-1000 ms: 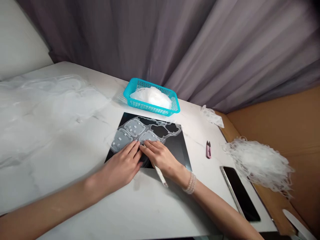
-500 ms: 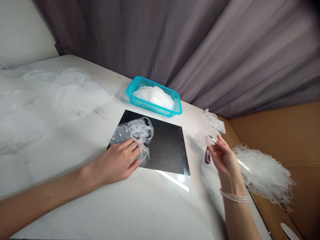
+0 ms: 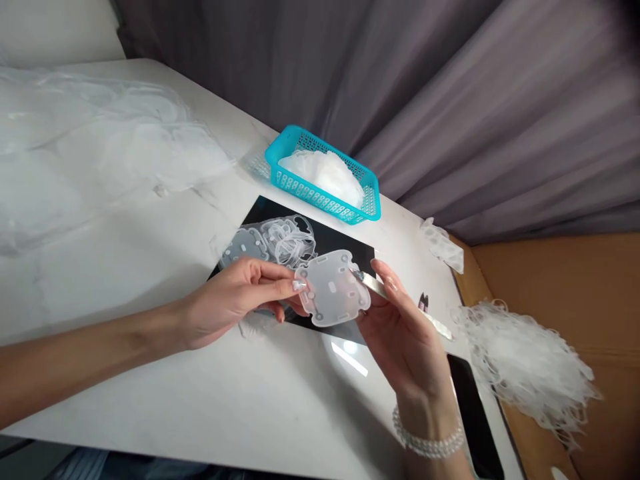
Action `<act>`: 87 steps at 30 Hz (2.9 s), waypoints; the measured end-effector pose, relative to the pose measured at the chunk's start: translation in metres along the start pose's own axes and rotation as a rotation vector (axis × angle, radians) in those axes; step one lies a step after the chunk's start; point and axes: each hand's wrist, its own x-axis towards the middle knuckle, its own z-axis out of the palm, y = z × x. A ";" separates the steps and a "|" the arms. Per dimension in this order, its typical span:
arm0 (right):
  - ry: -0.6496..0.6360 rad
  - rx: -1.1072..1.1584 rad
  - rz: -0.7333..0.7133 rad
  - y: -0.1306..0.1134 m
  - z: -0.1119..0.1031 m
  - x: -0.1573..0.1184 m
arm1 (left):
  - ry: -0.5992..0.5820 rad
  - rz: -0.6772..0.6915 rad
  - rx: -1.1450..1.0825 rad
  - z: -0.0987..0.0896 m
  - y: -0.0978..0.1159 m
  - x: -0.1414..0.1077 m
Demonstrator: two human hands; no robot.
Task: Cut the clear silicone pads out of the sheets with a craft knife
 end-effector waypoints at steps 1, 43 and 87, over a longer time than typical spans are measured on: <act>-0.017 -0.008 0.013 -0.001 0.000 0.000 | 0.024 -0.013 -0.023 -0.001 0.000 -0.001; 0.000 0.446 0.164 -0.014 -0.004 -0.008 | -0.109 -0.239 -0.759 0.002 0.006 -0.016; 0.418 0.033 -0.474 -0.019 -0.030 0.176 | 0.372 0.032 0.385 -0.031 0.004 -0.004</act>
